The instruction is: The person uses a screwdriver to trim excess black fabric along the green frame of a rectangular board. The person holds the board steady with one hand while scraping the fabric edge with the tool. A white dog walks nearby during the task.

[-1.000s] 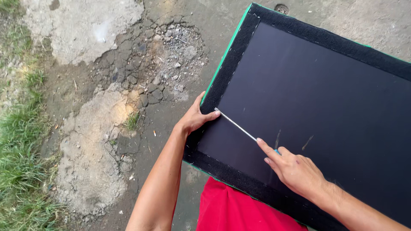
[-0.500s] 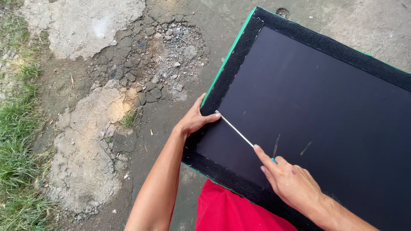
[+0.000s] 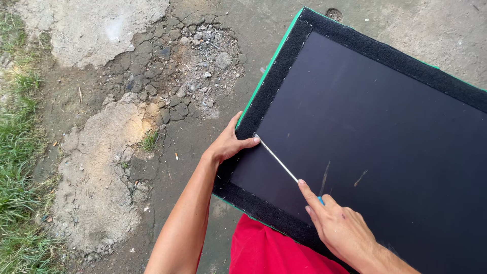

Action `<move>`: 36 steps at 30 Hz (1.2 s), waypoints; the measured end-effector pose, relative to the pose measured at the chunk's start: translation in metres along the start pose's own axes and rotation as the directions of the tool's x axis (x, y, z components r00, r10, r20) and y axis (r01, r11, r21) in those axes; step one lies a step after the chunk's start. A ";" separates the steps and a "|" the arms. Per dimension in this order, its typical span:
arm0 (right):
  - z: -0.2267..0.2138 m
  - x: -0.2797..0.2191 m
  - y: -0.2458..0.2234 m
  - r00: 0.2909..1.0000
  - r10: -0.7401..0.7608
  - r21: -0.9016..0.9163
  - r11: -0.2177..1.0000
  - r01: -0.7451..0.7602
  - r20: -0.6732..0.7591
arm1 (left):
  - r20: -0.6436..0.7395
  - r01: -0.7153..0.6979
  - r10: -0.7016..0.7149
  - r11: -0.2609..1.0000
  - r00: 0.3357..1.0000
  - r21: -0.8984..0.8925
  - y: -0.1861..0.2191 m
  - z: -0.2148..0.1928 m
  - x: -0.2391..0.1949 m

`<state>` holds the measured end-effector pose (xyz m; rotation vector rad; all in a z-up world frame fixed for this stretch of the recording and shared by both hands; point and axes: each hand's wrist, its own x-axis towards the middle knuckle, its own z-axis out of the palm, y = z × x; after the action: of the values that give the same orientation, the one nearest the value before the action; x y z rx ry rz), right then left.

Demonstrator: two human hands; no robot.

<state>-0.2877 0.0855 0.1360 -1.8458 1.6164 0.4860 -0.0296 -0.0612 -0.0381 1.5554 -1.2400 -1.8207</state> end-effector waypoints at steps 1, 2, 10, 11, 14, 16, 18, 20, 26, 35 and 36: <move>0.003 0.000 0.001 1.000 0.003 0.012 1.000 -0.003 -0.009 | -0.004 0.006 -0.006 1.000 1.000 -0.006 0.000 0.001 0.001; 0.005 0.001 0.002 1.000 0.006 0.024 1.000 -0.006 -0.018 | -0.008 0.013 -0.013 1.000 1.000 -0.012 0.000 0.001 0.001; 0.015 0.002 0.006 0.999 0.023 0.064 0.998 -0.020 -0.048 | -0.024 0.005 -0.005 1.000 1.000 -0.011 0.000 0.001 0.000; 0.015 0.003 0.006 0.999 0.024 0.073 0.997 -0.021 -0.045 | -0.032 0.028 -0.028 1.000 0.999 0.000 0.001 0.001 0.001; 0.015 0.005 0.003 0.999 0.011 0.059 0.998 -0.009 -0.042 | -0.041 0.038 -0.038 0.999 0.998 0.013 0.000 0.001 0.001; 0.014 0.005 0.001 0.999 0.002 0.027 1.000 -0.001 -0.043 | -0.033 0.032 -0.032 0.999 0.999 -0.005 0.000 0.002 0.001; 0.011 0.004 -0.002 0.999 -0.008 -0.012 1.000 0.008 -0.041 | -0.020 0.036 -0.037 0.998 0.999 -0.044 -0.002 0.002 0.001; 0.010 0.004 -0.008 1.000 -0.007 -0.100 0.995 0.007 0.003 | -0.014 0.044 -0.045 0.996 0.999 -0.078 -0.003 0.004 0.002; 0.014 0.003 -0.039 0.988 0.069 -0.183 0.982 -0.043 0.140 | -0.002 0.041 -0.041 0.995 0.999 -0.095 -0.002 0.004 -0.004; 0.043 0.021 -0.007 0.999 -0.017 0.400 0.916 0.036 -0.051 | -0.022 0.043 -0.044 0.997 0.999 -0.064 0.011 0.002 -0.001; 0.047 0.020 -0.004 0.986 -0.057 0.314 0.944 0.104 -0.155 | -0.023 0.030 -0.031 0.997 0.999 -0.070 0.011 0.002 -0.003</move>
<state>-0.2743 0.1019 0.0898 -1.7199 1.5964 0.0466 -0.0332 -0.0639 -0.0274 1.5614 -1.1357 -1.8387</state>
